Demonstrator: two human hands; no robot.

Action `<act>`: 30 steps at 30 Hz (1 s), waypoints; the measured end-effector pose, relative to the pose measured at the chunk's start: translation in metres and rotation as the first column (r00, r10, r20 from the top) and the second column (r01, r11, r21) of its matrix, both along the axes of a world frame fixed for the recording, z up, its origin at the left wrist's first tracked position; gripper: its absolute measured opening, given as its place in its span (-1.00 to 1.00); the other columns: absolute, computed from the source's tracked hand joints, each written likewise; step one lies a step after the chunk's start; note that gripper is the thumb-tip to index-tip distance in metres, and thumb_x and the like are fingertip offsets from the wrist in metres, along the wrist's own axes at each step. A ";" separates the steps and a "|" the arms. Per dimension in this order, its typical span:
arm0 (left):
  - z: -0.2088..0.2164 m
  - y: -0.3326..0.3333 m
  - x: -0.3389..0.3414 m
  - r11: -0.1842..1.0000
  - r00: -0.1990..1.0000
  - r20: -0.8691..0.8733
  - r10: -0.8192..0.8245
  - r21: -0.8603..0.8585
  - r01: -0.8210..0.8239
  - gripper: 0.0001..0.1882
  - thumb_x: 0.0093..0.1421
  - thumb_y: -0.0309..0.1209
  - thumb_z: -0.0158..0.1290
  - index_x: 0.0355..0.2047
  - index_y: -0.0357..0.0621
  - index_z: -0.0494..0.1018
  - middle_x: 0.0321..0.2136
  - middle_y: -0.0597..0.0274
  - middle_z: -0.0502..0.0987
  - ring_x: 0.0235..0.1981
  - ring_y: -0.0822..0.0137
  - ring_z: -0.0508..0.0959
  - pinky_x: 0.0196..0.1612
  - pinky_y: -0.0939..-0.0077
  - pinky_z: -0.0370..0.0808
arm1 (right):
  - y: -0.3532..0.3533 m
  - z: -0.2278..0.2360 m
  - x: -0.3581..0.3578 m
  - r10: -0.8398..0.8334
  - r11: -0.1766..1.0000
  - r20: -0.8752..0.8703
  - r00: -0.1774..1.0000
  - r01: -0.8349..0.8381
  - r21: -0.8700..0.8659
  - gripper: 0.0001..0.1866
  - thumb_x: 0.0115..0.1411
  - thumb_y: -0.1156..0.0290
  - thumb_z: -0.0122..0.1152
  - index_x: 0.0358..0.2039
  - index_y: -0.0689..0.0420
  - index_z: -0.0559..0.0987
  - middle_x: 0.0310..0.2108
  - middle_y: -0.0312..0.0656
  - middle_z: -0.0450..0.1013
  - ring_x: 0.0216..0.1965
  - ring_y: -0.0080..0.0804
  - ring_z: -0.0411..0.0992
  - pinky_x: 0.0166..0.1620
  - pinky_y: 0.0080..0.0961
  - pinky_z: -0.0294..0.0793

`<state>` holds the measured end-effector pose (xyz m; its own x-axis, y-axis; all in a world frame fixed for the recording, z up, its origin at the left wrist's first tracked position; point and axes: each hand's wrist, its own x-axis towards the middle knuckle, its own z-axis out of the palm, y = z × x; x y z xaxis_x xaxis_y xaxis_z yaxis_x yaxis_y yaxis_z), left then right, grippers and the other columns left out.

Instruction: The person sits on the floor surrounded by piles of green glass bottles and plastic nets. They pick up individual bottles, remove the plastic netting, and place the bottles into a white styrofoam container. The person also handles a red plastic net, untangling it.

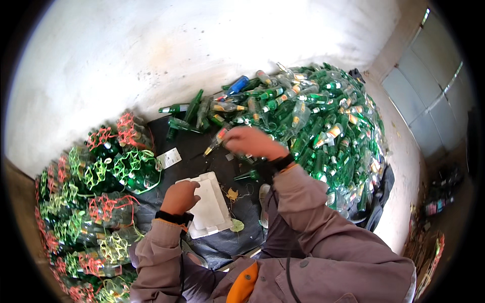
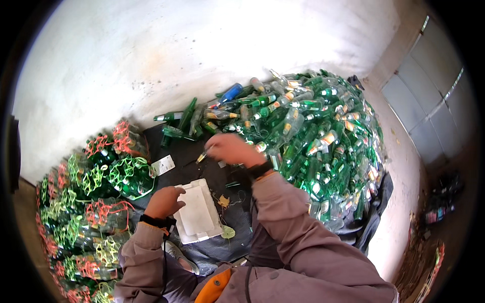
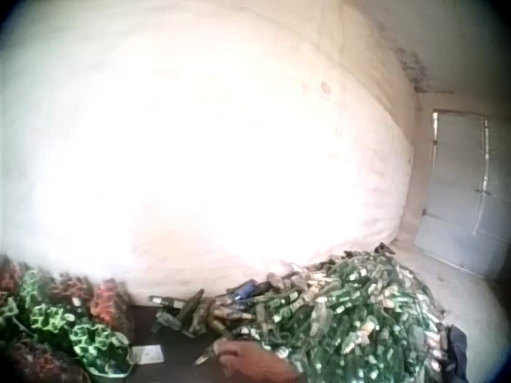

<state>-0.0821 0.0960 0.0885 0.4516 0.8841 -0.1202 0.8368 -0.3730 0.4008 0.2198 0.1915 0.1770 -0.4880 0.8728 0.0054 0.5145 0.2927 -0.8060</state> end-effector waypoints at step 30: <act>0.005 0.002 0.002 0.989 0.987 0.131 0.094 0.103 -0.108 -0.73 0.02 -0.28 0.27 -0.24 -0.05 0.66 -0.25 0.05 0.68 -0.14 -0.05 0.66 -0.09 0.05 0.59 | -0.030 -0.010 0.206 -0.615 0.768 -0.783 0.093 0.294 -0.569 -0.87 0.39 0.42 0.15 -0.35 0.08 0.53 -0.55 -0.42 0.43 -0.57 -0.65 0.38 -0.47 -0.65 0.48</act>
<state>-0.0798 0.0982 0.0939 0.3649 0.9305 0.0318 0.8178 -0.3367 0.4667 0.4256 0.1619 0.1674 0.2160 0.9698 -0.1134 -0.6331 0.0507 -0.7724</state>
